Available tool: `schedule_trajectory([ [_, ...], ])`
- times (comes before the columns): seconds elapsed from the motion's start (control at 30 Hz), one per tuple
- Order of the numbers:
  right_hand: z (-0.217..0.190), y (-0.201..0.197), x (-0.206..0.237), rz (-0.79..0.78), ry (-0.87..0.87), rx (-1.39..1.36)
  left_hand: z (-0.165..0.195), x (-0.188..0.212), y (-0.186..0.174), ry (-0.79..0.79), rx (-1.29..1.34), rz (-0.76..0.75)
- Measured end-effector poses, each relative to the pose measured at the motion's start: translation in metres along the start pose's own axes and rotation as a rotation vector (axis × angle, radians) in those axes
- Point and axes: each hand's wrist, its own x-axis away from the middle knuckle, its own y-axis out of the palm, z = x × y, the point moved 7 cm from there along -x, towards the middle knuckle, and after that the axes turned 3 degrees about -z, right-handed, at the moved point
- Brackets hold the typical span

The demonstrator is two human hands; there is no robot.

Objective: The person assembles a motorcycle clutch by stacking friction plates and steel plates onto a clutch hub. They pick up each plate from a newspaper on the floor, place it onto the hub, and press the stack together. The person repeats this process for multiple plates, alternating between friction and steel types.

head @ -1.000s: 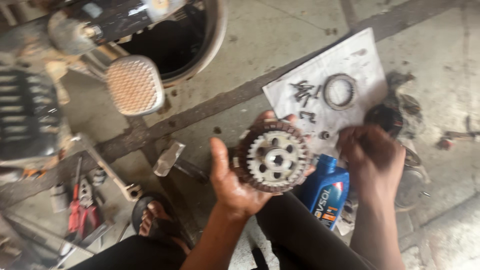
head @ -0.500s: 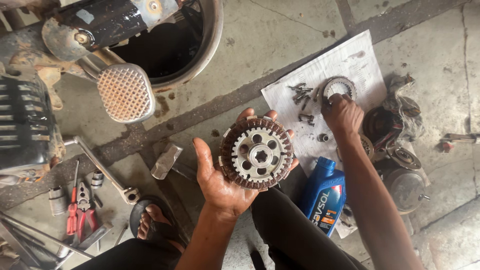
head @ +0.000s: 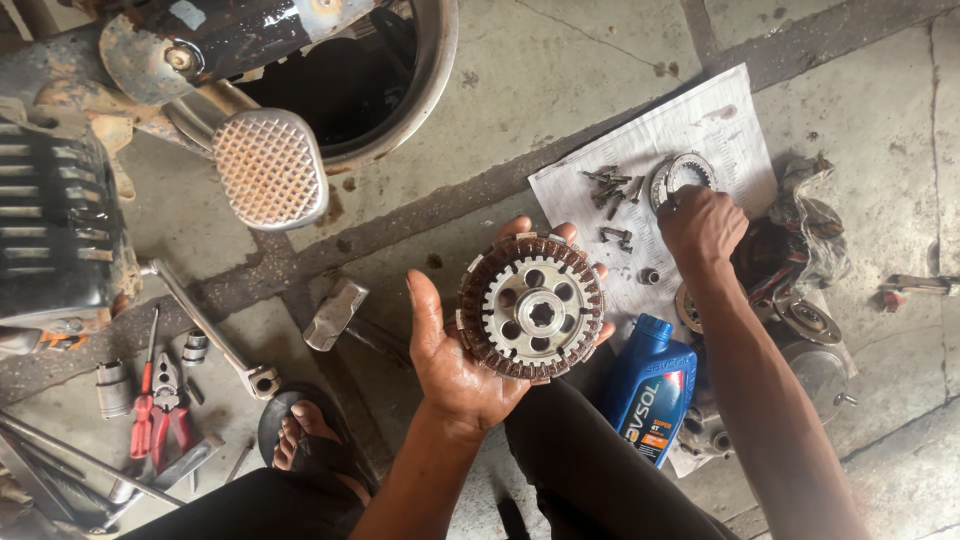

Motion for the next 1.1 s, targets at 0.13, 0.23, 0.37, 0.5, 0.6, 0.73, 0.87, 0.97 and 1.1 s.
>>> schedule_trajectory([
  [0.13,-0.008,0.004,-0.004,-0.031,0.022,0.062,0.002,0.002,-0.002,0.003,0.006,-0.013],
  [0.23,-0.013,0.010,-0.012,0.015,0.012,0.119,0.003,0.003,-0.003,0.008,0.011,-0.018],
  [0.37,-0.008,0.012,-0.027,0.014,0.062,0.253,0.006,0.004,-0.003,0.009,0.033,-0.034],
  [0.5,0.005,0.002,-0.041,-0.035,0.121,0.437,0.012,0.007,-0.002,0.022,0.044,-0.021],
  [0.6,0.008,-0.019,-0.048,0.016,0.125,0.538,0.017,0.011,-0.001,0.035,0.057,-0.030],
  [0.73,0.011,-0.035,-0.057,-0.041,0.147,0.487,0.024,0.015,0.000,0.043,0.075,-0.037],
  [0.87,0.004,-0.033,-0.056,-0.052,0.082,0.515,0.032,0.017,-0.001,0.057,0.089,-0.051],
  [0.97,-0.001,-0.021,-0.049,-0.032,0.057,0.511,0.036,0.018,-0.002,0.069,0.068,-0.062],
  [1.1,0.000,-0.016,-0.031,-0.065,0.134,0.433,0.038,0.019,-0.008,0.063,0.073,-0.050],
])
